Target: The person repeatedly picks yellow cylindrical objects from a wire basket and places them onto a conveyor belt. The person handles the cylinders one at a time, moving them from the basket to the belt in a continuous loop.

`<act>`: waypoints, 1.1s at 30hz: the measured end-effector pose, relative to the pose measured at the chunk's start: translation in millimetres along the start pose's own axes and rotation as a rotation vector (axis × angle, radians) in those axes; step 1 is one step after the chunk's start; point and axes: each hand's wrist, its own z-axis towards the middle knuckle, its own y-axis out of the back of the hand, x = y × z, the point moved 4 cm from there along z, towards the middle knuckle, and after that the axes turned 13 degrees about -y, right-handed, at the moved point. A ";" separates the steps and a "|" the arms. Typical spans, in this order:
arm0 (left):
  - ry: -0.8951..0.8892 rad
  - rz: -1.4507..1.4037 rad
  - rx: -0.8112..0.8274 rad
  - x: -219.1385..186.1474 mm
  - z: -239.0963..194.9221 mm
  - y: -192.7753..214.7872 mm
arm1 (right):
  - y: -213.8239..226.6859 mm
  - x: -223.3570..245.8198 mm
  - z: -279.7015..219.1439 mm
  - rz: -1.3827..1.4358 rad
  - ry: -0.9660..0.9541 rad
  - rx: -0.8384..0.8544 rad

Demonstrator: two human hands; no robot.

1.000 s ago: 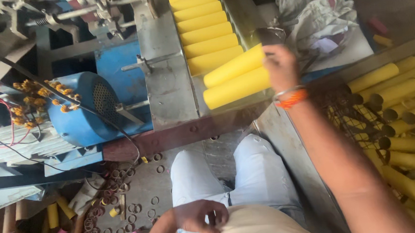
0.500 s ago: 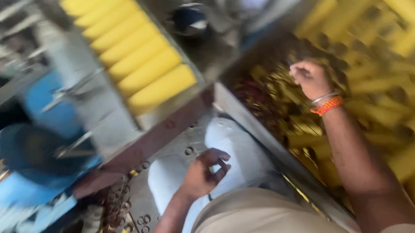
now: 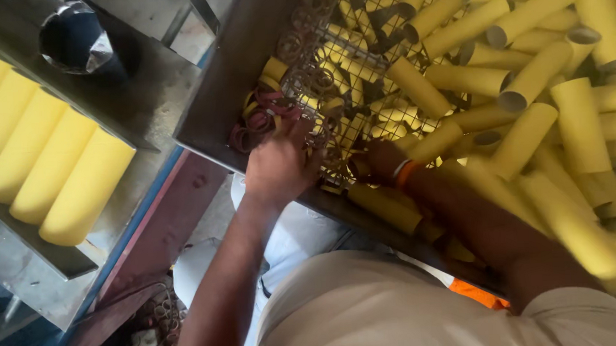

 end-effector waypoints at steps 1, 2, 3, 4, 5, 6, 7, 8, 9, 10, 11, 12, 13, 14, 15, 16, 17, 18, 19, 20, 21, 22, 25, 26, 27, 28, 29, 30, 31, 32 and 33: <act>0.038 0.050 0.095 0.4 0.3 -5.5 | -8.2 14.2 -6.0 -0.159 0.000 0.115; 0.074 0.100 0.190 0.2 -1.6 -10.0 | -6.8 26.1 -11.4 -0.238 0.015 0.026; 0.100 0.079 0.171 0.5 -2.8 -9.1 | -4.8 36.2 -13.6 -0.315 0.026 -0.073; 0.125 0.058 0.153 0.4 -5.3 -7.3 | -1.8 40.6 -17.8 -0.392 0.037 -0.172; 0.149 0.037 0.126 1.0 -5.3 -5.7 | -0.4 35.1 -19.6 -0.414 0.016 -0.126; 0.138 0.046 0.111 0.6 -5.0 -4.1 | 0.1 26.6 -21.3 -0.435 -0.006 -0.081; 0.130 0.054 0.091 0.5 -4.3 -4.2 | 0.8 13.3 -21.5 -0.462 -0.025 -0.035; 0.123 0.061 0.071 1.5 -3.6 -4.1 | -1.6 2.7 -22.0 -0.471 -0.003 0.016; 0.108 0.067 0.079 1.4 -5.0 -4.8 | -6.9 -6.2 -23.8 -0.481 0.021 0.065; 0.094 0.073 0.088 1.3 -6.5 -6.4 | -13.8 -13.7 -25.3 -0.492 0.045 0.113; 0.078 0.080 0.098 2.4 -7.0 -8.7 | -19.5 -17.2 -24.5 -0.478 0.099 0.084; 0.079 0.080 0.085 2.8 -9.0 -10.4 | -25.8 -18.3 -23.4 -0.463 0.153 0.056; 0.076 0.086 0.068 4.2 -9.3 -11.7 | -29.2 -18.3 -16.6 -0.451 0.209 0.020; 0.073 0.092 0.050 5.2 -9.9 -12.9 | -34.1 -22.2 -7.5 -0.359 0.076 0.089; 0.076 0.092 0.055 6.4 -11.4 -15.0 | -36.9 -24.4 2.8 -0.270 -0.047 0.155; 0.079 0.092 0.060 7.3 -12.9 -17.2 | -37.9 -25.7 11.0 -0.180 -0.169 0.221; 0.089 0.096 0.061 8.8 -15.0 -18.2 | -33.8 -23.0 20.1 -0.193 -0.205 0.212; 0.068 0.083 0.063 9.3 -17.4 -18.9 | -27.0 -20.6 26.9 -0.206 -0.241 0.203; 0.053 0.071 0.064 9.7 -20.3 -19.5 | -18.7 -17.2 33.3 -0.221 -0.271 0.196; 0.037 0.059 0.065 10.2 -22.5 -20.1 | -8.1 -11.5 37.3 -0.270 -0.192 0.221; 0.002 0.029 0.032 10.4 -24.8 -19.0 | 6.6 -8.1 38.3 -0.321 -0.113 0.247; -0.035 0.001 0.000 10.8 -26.4 -17.3 | 22.5 -2.8 39.1 -0.373 -0.034 0.273; -0.092 -0.173 -0.123 12.4 -29.3 -8.0 | 91.0 18.3 31.6 -0.464 0.153 0.090; -0.102 -0.247 -0.170 13.0 -32.1 -2.2 | 118.0 28.8 27.4 -0.493 0.214 0.030; -0.125 -0.275 -0.228 13.4 -38.1 5.6 | 157.0 38.0 18.2 -0.270 0.292 -0.112; -0.149 -0.302 -0.286 13.3 -45.1 14.2 | 193.9 50.1 9.0 -0.042 0.365 -0.248; -0.175 -0.328 -0.342 13.3 -52.7 24.2 | 223.4 47.6 0.0 0.000 0.105 -0.188; -0.132 -0.354 -0.396 15.4 -60.6 33.7 | 261.8 62.0 -15.5 0.068 0.284 -0.396; -0.087 -0.383 -0.444 16.7 -71.3 42.6 | 283.6 58.7 -28.3 0.271 0.026 -0.319; -0.043 -0.412 -0.493 19.0 -82.2 51.7 | 307.2 71.8 -38.4 0.356 0.129 -0.433; -0.046 -0.346 -0.553 20.8 -94.3 63.8 | 327.3 83.8 -47.1 0.445 0.233 -0.546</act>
